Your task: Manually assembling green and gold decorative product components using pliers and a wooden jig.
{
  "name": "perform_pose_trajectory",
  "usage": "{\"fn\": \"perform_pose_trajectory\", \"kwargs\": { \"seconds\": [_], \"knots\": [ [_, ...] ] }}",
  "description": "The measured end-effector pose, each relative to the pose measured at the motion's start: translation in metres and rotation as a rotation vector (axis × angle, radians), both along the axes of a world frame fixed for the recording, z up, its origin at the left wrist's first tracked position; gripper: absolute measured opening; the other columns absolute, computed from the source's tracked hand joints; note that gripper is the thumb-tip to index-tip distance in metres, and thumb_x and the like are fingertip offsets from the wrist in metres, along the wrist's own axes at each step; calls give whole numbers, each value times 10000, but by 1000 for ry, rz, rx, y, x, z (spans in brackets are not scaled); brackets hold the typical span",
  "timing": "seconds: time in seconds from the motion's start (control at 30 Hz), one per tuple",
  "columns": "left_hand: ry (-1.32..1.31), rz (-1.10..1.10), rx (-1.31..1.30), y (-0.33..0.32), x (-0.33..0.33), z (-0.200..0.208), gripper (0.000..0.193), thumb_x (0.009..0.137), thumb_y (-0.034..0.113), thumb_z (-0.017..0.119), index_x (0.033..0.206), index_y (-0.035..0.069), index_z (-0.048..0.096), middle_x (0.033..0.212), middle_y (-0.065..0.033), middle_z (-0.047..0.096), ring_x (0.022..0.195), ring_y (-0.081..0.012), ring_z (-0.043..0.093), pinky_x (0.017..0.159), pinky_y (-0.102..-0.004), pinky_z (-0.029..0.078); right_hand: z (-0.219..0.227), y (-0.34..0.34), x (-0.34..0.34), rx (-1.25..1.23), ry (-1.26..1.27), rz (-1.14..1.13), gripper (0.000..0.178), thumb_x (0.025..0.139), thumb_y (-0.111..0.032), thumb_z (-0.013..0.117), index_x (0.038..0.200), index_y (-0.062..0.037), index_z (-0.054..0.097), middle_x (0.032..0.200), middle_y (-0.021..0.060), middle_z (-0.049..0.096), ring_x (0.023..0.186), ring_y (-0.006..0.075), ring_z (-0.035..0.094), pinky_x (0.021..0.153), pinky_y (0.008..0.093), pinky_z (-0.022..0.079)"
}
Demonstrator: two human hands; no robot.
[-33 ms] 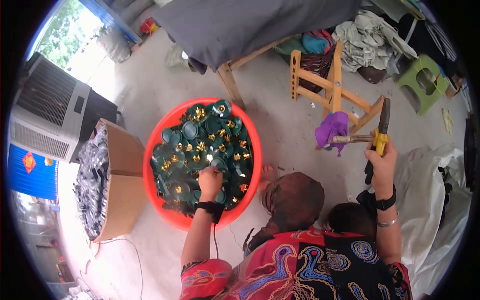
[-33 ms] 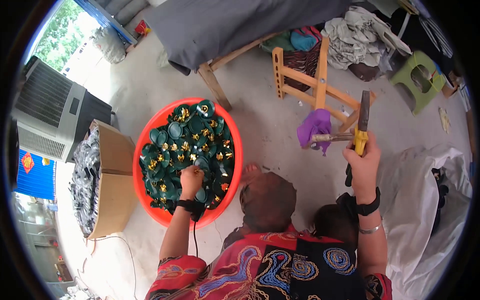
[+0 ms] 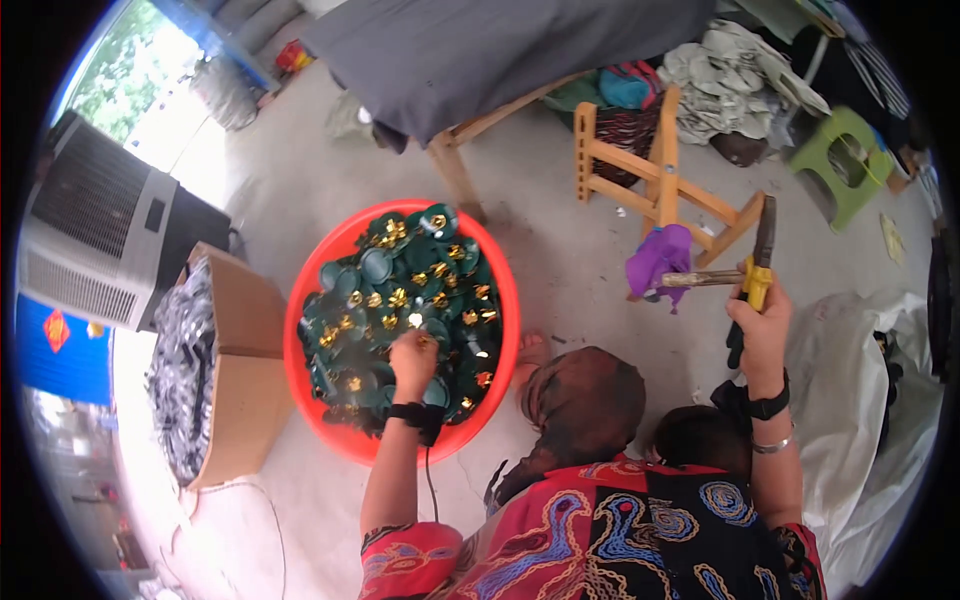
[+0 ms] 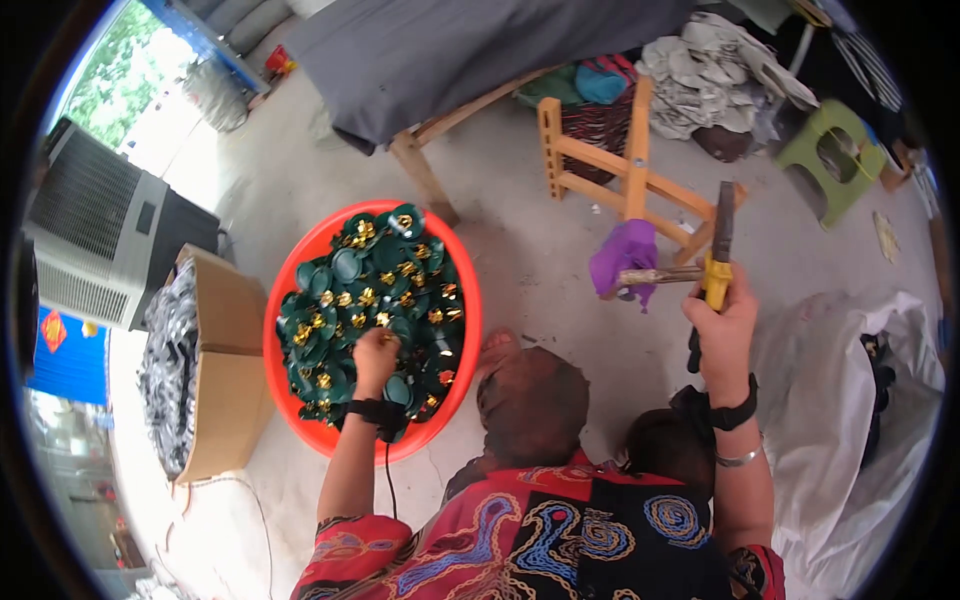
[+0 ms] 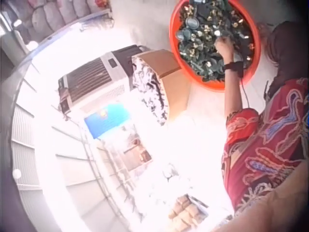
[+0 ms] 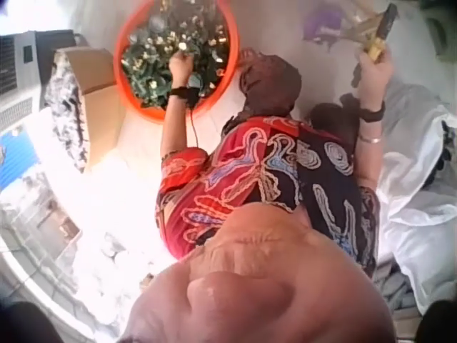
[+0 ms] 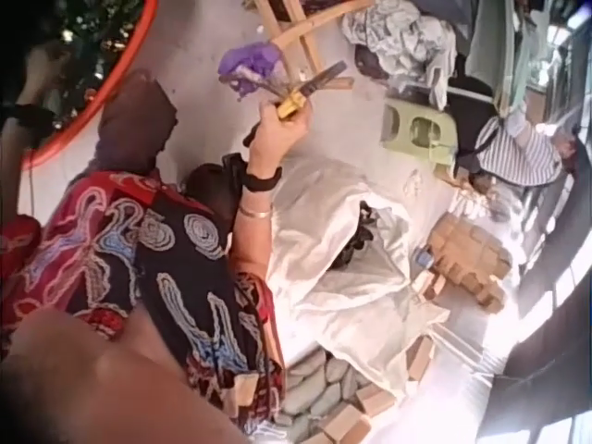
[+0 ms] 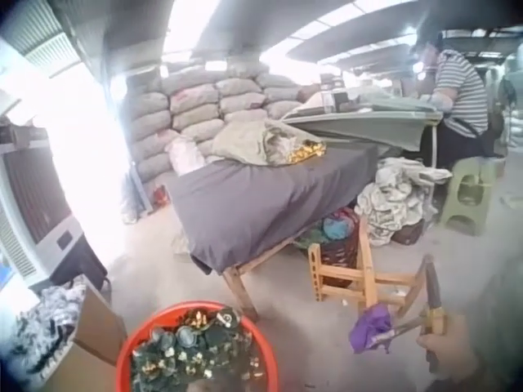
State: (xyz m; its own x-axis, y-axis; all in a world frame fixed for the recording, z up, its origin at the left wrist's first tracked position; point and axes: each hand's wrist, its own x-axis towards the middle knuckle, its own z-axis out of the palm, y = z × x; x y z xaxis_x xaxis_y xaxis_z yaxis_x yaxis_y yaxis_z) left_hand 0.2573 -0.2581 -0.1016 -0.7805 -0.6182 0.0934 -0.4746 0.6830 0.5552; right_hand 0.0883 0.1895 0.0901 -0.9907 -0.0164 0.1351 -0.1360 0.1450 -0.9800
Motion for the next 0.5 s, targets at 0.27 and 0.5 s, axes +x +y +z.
{"fn": "perform_pose_trajectory", "kwargs": {
  "seconds": [0.27,0.5],
  "knots": [
    [556,-683,129,136,-174,154,297,708,21,617,1002,38,654,816,-135,579,807,-304,583,730,-368,473,35,-7,-20,23,169,-66,414,682,25,601,1093,3,557,867,7,524,724,75,485,666,214,412],
    [522,-1054,70,244,-267,134,266,660,31,660,925,27,633,898,-146,599,878,-331,556,764,-393,455,83,-14,-34,182,415,63,389,634,8,578,1022,15,553,1044,101,477,911,179,500,790,276,416]
  ]
}}
